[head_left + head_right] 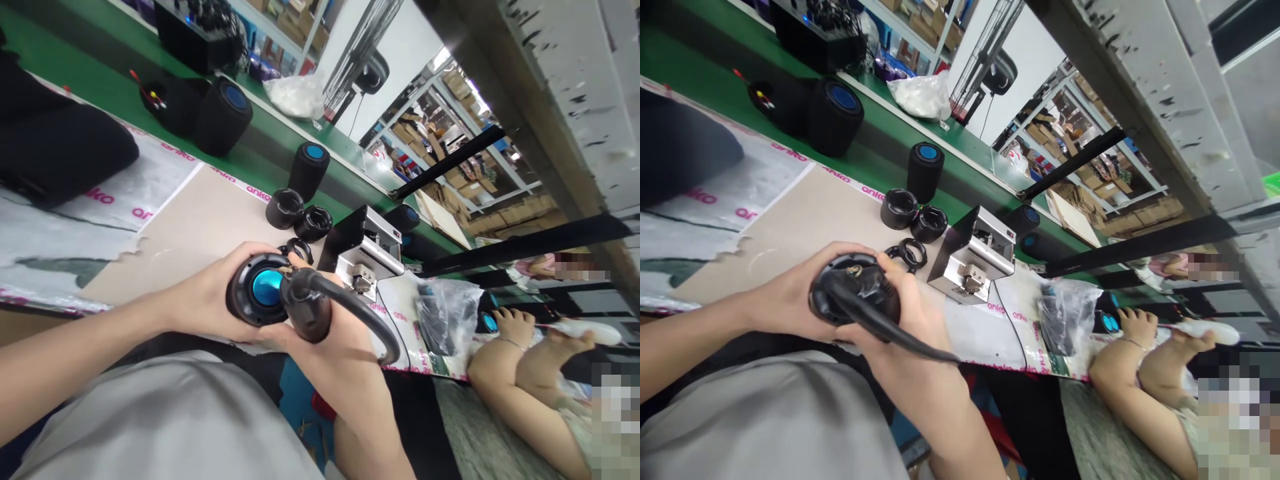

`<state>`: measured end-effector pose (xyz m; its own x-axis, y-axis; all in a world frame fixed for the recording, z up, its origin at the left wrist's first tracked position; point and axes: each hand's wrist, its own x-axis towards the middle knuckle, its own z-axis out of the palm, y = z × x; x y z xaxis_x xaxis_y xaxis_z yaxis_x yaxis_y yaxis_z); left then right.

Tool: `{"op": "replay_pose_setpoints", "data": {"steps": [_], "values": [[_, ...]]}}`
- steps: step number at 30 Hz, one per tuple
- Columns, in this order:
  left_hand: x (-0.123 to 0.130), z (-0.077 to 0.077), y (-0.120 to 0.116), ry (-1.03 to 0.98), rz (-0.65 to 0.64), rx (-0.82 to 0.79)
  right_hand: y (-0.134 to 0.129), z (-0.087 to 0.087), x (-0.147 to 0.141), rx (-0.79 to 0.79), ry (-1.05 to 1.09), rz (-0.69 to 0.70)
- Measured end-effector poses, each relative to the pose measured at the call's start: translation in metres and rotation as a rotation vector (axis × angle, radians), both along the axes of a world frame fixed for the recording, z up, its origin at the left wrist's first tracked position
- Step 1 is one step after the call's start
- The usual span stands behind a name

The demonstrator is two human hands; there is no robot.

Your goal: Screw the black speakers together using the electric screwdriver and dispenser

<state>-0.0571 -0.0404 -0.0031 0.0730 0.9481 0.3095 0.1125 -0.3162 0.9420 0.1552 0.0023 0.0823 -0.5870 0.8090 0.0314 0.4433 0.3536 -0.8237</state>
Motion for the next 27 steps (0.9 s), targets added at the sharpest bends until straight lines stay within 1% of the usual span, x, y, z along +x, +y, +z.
{"op": "replay_pose_setpoints", "data": {"steps": [3, 6, 8, 11, 13, 16, 19, 21, 24, 27], "values": [[-0.005, 0.007, 0.001, 0.026, -0.011, -0.034, 0.000, -0.002, 0.002, -0.070, -0.009, -0.002], [-0.011, 0.012, 0.003, 0.071, -0.051, -0.069, 0.006, -0.003, 0.004, -0.128, 0.015, -0.012], [-0.013, 0.013, 0.004, 0.088, -0.071, -0.039, 0.009, -0.003, 0.004, -0.138, 0.037, -0.006], [-0.012, 0.012, 0.004, 0.099, -0.051, 0.007, 0.009, -0.001, 0.002, -0.153, 0.084, 0.017], [-0.009, 0.011, 0.003, 0.084, -0.025, -0.003, 0.006, 0.000, 0.001, -0.164, 0.087, 0.020], [-0.004, 0.011, 0.001, 0.014, -0.021, -0.024, -0.002, -0.002, 0.003, -0.107, 0.061, 0.005], [-0.001, 0.011, 0.001, -0.059, -0.051, -0.008, -0.006, -0.004, 0.005, -0.043, 0.031, 0.009], [0.000, 0.011, 0.000, -0.054, -0.060, -0.004, -0.004, -0.001, 0.006, -0.078, -0.006, -0.002], [0.000, 0.010, -0.001, -0.017, -0.046, 0.029, 0.005, 0.010, 0.006, -0.140, -0.043, 0.001], [-0.001, 0.007, 0.000, -0.018, -0.038, 0.072, 0.012, 0.020, 0.005, -0.091, -0.119, 0.025]]}}
